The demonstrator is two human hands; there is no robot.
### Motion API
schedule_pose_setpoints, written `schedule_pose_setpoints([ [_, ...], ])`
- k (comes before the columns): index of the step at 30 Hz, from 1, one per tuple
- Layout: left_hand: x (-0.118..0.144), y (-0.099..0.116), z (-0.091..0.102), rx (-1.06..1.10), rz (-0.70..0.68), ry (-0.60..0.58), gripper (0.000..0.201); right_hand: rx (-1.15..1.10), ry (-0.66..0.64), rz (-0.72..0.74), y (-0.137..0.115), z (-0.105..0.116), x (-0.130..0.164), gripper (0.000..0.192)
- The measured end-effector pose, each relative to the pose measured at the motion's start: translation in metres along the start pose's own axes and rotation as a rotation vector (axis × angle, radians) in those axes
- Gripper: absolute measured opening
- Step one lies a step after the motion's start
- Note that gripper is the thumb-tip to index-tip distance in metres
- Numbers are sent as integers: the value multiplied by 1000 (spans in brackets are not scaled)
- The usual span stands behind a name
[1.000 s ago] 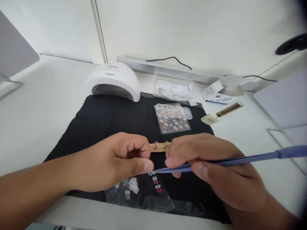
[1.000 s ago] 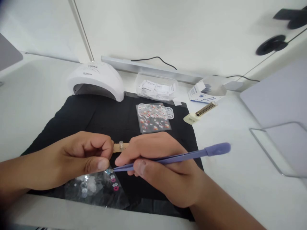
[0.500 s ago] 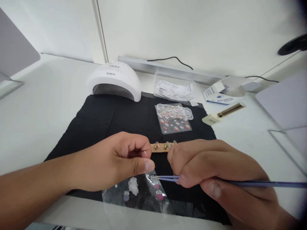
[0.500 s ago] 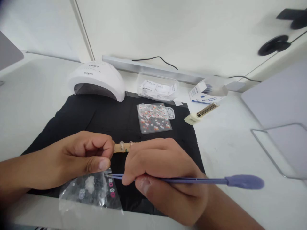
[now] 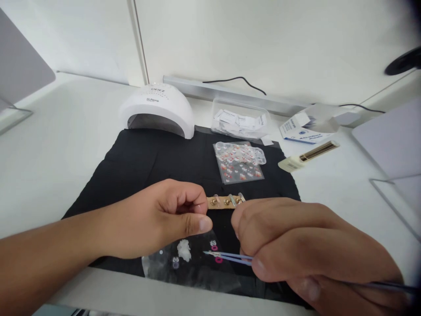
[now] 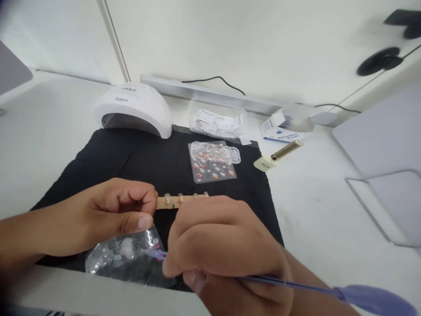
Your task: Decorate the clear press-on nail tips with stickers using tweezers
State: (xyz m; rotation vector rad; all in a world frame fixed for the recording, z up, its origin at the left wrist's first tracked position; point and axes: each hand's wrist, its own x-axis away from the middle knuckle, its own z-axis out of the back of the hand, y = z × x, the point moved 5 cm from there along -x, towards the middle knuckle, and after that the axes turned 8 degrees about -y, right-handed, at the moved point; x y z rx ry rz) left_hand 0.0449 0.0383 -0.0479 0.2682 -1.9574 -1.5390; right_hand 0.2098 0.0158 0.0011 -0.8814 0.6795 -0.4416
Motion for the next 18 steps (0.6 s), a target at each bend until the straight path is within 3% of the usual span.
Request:
schedule_pose_setpoints([
  [5,0,2,0,-17,-22,-6,29,-25,5,-8,3,3,5,27],
  [9,2,4,5,-42,-67,62,30,-129,57,-39,8,6,9,25],
  [15,19,24,54,-146,-330,453,28,-426,158,-35,23,9,3,20],
  [18,25,28,85,-194,-373,625,25,-492,181,-32,30,8,0,17],
])
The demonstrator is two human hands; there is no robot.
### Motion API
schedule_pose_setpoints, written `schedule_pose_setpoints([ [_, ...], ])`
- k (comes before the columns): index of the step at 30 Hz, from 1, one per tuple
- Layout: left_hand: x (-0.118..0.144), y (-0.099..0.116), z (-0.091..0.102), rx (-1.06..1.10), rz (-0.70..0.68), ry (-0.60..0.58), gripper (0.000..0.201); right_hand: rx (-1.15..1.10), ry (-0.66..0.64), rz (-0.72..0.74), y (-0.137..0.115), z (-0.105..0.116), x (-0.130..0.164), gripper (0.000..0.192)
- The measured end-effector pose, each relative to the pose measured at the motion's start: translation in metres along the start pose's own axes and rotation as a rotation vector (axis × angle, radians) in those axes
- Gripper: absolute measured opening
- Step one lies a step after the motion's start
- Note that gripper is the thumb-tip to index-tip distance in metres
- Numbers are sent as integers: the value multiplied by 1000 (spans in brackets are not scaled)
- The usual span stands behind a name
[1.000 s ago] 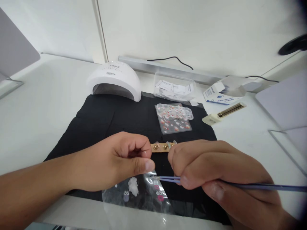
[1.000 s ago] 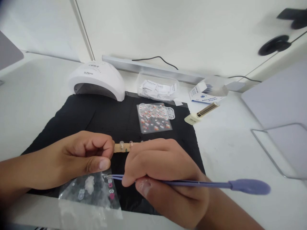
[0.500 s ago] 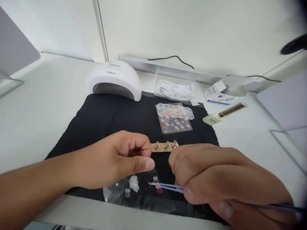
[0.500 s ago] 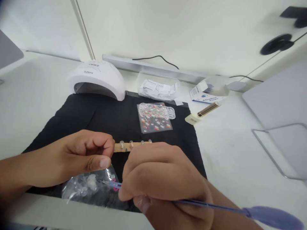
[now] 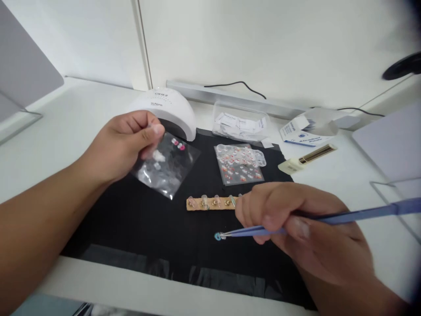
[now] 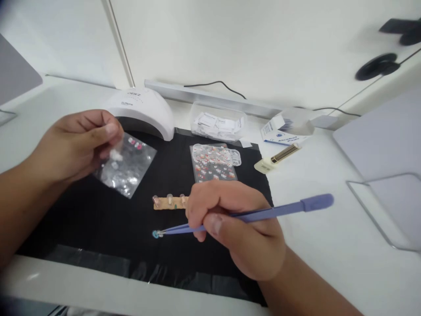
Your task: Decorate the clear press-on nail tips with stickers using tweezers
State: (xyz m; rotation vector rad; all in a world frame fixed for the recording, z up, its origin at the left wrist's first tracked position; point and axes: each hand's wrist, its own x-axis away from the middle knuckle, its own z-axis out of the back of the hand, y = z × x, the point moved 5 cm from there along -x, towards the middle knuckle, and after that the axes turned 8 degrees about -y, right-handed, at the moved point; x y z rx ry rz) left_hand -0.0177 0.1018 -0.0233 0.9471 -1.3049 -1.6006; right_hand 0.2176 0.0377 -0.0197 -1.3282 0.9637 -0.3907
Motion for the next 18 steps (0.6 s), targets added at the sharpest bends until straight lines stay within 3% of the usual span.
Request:
schedule_pose_setpoints([
  [3,-12,-15,20,-230,74,153,28,19,5,15,5,2,0,17],
  [6,-18,-31,28,-440,168,200,17,51,1,14,8,5,1,15],
  [9,-16,-25,29,-693,13,289,41,75,-8,1,10,7,0,12],
  [11,-12,-17,28,-789,-108,326,46,96,-15,-1,10,7,-2,13],
  [18,-13,-12,26,-845,-81,300,10,139,-33,21,10,5,-5,16],
])
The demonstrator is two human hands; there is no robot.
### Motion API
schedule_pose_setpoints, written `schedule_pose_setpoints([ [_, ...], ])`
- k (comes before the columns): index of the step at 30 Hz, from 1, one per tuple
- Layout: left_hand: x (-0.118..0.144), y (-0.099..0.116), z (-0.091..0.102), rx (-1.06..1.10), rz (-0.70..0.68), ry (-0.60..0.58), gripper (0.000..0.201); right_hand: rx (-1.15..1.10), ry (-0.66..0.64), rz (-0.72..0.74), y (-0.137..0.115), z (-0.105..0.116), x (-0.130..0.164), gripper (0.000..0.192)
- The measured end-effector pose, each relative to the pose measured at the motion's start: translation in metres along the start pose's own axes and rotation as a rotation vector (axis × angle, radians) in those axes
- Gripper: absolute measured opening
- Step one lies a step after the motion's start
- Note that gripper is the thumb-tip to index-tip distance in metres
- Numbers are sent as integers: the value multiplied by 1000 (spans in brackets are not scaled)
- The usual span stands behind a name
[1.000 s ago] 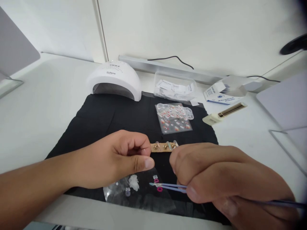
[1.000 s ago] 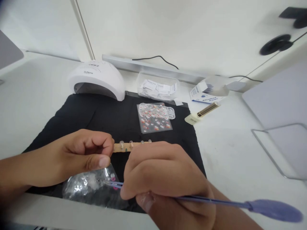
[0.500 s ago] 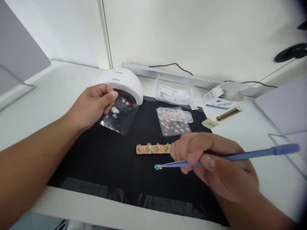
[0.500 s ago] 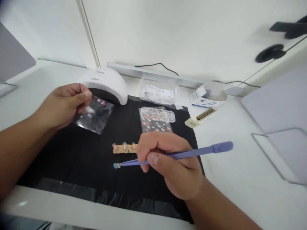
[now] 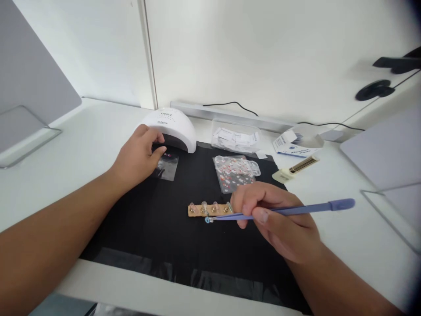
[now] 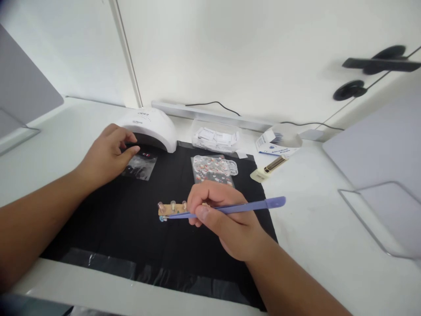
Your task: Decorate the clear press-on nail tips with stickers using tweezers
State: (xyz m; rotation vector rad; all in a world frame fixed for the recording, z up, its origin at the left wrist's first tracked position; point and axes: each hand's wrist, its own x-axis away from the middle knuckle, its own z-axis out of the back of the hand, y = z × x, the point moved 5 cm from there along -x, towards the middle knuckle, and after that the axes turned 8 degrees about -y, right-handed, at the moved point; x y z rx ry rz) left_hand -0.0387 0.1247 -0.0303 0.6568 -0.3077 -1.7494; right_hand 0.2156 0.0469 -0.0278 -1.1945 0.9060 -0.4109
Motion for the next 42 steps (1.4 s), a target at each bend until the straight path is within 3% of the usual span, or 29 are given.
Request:
schedule_pose_setpoints([
  [3,7,13,0,150,-49,-81,5,10,15,8,0,0,0,15],
  [7,32,48,-15,499,-203,-505,16,26,22,6,0,0,0,15],
  [11,52,70,-26,599,-279,-699,14,74,27,7,-1,0,1,15],
  [18,57,76,-32,636,-262,-713,4,133,-17,6,-2,-2,3,15],
  [27,61,80,-37,668,-245,-739,9,259,-85,13,-5,-3,3,16],
  [35,64,78,-42,826,-91,-856,16,115,-39,8,-3,-2,3,18],
  [42,64,76,-44,1007,-39,-824,14,-18,41,68,-2,-1,5,15],
])
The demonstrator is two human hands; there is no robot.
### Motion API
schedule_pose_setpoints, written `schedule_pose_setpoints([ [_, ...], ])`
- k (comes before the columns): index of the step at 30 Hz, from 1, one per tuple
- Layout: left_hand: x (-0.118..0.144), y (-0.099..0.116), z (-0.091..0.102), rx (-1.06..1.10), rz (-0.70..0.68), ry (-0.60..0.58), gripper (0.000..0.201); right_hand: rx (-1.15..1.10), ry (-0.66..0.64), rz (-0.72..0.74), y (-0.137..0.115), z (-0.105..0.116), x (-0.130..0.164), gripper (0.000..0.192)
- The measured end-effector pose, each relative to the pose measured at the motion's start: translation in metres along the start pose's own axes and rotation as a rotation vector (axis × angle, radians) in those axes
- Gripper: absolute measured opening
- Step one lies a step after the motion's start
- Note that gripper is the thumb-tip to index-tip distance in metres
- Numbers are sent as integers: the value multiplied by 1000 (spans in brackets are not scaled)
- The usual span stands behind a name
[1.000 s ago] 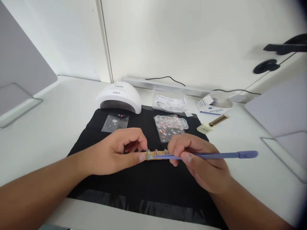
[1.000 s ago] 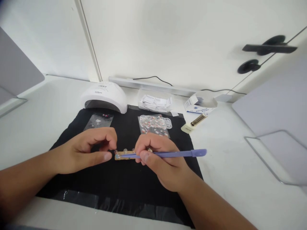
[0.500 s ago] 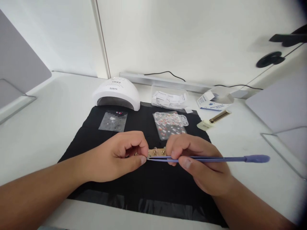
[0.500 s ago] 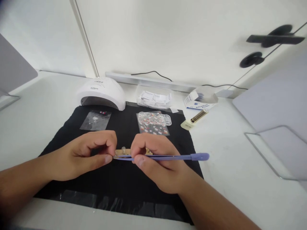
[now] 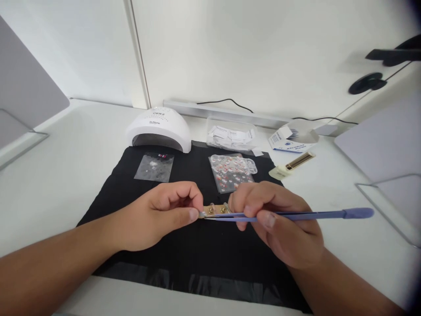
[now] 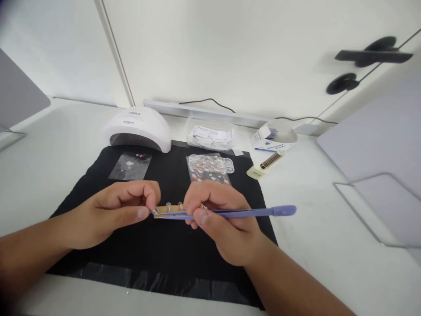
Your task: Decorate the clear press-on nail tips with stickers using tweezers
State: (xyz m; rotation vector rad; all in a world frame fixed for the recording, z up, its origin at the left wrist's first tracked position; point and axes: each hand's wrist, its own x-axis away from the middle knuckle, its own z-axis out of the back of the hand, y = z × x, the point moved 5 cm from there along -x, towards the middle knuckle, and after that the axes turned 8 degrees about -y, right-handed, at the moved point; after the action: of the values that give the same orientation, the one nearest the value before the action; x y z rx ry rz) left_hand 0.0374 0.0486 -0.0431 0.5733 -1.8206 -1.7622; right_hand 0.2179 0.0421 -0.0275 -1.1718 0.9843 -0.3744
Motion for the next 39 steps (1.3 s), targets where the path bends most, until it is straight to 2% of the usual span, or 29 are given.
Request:
schedule_pose_setpoints([
  [9,0,-2,1,162,-90,-35,7,-22,63,41,-1,3,-1,16],
  [39,1,-2,-1,241,-107,-68,7,-69,124,70,-6,5,-2,15],
])
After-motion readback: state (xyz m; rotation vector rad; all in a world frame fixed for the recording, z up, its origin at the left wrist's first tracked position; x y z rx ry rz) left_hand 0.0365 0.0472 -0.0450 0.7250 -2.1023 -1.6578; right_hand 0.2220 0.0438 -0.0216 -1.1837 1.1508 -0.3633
